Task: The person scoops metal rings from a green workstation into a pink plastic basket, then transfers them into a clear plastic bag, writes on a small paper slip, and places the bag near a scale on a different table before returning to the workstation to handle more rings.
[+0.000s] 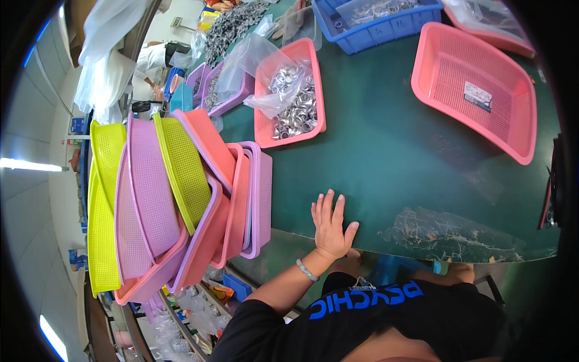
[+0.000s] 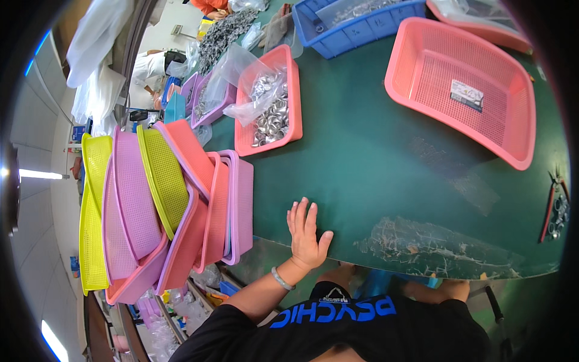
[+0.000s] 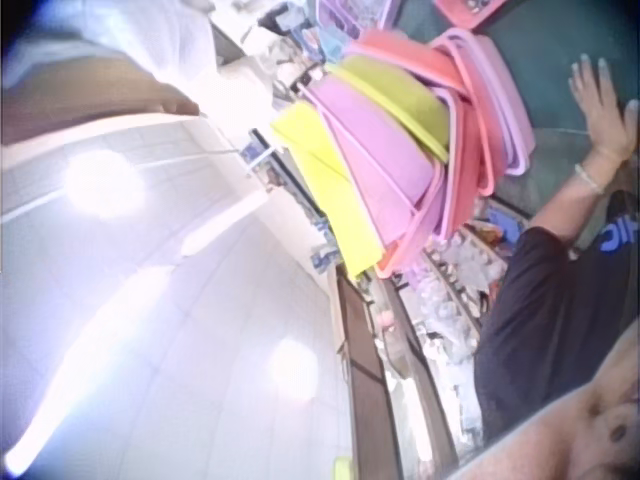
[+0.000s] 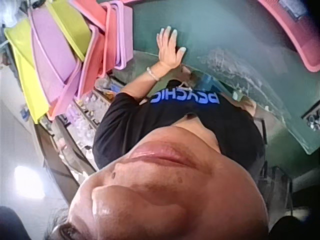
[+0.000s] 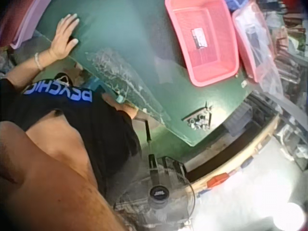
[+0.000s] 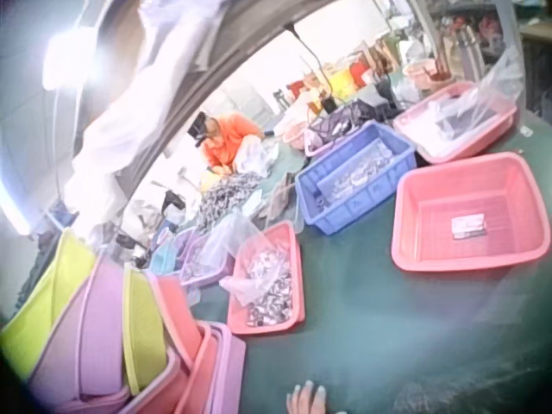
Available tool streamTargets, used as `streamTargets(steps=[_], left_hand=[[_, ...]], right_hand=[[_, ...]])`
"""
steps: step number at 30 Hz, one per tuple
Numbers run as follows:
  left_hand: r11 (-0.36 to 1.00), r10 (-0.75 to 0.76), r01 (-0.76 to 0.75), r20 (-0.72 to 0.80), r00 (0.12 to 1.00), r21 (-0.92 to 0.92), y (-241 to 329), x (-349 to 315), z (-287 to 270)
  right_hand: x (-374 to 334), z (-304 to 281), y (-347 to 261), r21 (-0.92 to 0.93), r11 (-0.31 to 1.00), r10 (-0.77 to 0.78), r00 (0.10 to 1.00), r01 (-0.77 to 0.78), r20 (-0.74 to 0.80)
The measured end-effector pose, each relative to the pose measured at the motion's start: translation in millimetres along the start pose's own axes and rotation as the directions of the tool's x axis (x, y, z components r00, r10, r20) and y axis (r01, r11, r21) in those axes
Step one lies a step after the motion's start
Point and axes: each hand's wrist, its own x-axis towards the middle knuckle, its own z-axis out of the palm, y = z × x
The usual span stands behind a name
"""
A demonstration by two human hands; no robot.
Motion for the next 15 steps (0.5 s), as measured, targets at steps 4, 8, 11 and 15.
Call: streamTargets(steps=[4,8,11,15], left_hand=[[0.999,0.003,-0.004,0.019,1.0,0.049,-2,0,4],[0.999,0.002,-0.003,0.037,0.999,0.033,-3,0,4],[1.0,-0.009,0.009,0.027,1.0,0.008,-2,0,5],[0.999,-0.014,0.011,0.081,0.997,0.031,0,3,3]], right_hand=[[4,2,9,0.02,1.0,-0.007,1.0,0.006,0.017],[6,-1,13,0.023,1.0,-0.01,0.999,0.009,0.035],[3,-7,15,0.023,1.0,-0.013,0.999,0.012,0.04],[-3,-19,11,0.01,1.0,-0.027,0.999,0.027,0.025]])
